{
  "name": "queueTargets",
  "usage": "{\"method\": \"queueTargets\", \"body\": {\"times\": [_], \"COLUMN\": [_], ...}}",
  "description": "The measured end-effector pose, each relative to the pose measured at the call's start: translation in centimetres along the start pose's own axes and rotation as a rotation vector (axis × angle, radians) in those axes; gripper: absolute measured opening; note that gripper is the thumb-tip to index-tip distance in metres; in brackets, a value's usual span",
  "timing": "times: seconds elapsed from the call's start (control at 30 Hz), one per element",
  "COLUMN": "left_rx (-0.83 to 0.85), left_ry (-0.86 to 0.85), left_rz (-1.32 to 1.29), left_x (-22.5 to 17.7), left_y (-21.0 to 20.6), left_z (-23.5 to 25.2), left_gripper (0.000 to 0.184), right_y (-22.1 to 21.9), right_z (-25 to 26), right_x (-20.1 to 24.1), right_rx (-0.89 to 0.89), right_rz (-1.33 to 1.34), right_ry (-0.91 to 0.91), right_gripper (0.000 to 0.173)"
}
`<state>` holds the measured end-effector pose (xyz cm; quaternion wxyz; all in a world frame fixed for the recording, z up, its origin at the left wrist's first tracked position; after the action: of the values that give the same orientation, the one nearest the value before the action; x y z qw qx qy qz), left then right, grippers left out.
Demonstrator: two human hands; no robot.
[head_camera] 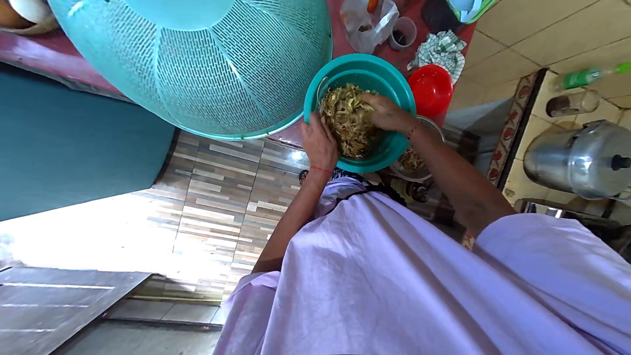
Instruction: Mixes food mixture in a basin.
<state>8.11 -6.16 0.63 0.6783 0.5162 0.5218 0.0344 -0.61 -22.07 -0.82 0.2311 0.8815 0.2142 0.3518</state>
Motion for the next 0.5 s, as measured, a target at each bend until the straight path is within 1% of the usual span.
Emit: {"method": "queueTargets", "body": {"times": [0.07, 0.1, 0.2, 0.27, 0.37, 0.43, 0.5], "left_rx": [0.007, 0.022, 0.033, 0.023, 0.027, 0.017, 0.000], "left_ry": [0.009, 0.018, 0.024, 0.014, 0.017, 0.027, 0.025], "left_rz": [-0.004, -0.005, 0.000, -0.008, -0.006, -0.005, -0.012], "left_x": [0.1, 0.1, 0.1, 0.0, -0.1, 0.0, 0.0], "left_y": [0.0, -0.1, -0.1, 0.0, 0.0, 0.0, 0.1], "left_z": [0.1, 0.1, 0.1, 0.1, -0.1, 0.0, 0.0], "left_gripper": [0.032, 0.033, 0.034, 0.033, 0.034, 0.034, 0.034], "right_y": [0.2, 0.5, 0.5, -0.4, -3.0, -5.2, -7.1], "right_z": [-0.1, -0.2, 0.0, 0.2, 0.4, 0.8, 1.0], "right_x": [-0.3, -0.5, -1.8, -3.2, -5.5, -6.6, -6.8], "right_rx": [-0.053, -0.110, -0.184, -0.111, 0.072, 0.125, 0.156], "right_rz": [-0.002, -0.006, -0.092, -0.147, -0.077, 0.020, 0.137], "right_ry": [-0.024, -0.034, -0.096, -0.216, -0.372, -0.393, -0.413], "right_gripper": [0.062, 0.063, 0.053, 0.058, 0.054, 0.053, 0.056]}}
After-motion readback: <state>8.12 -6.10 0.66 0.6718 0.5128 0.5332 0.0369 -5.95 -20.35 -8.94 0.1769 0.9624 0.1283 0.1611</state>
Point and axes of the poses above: each hand's wrist, its own z-axis towards the middle knuckle, its own y-axis out of the back of the hand, x = y × z, the point moved 10 cm from there along z, towards the middle knuckle, and after that the axes turned 8 degrees about x, right-handed, at the moved point
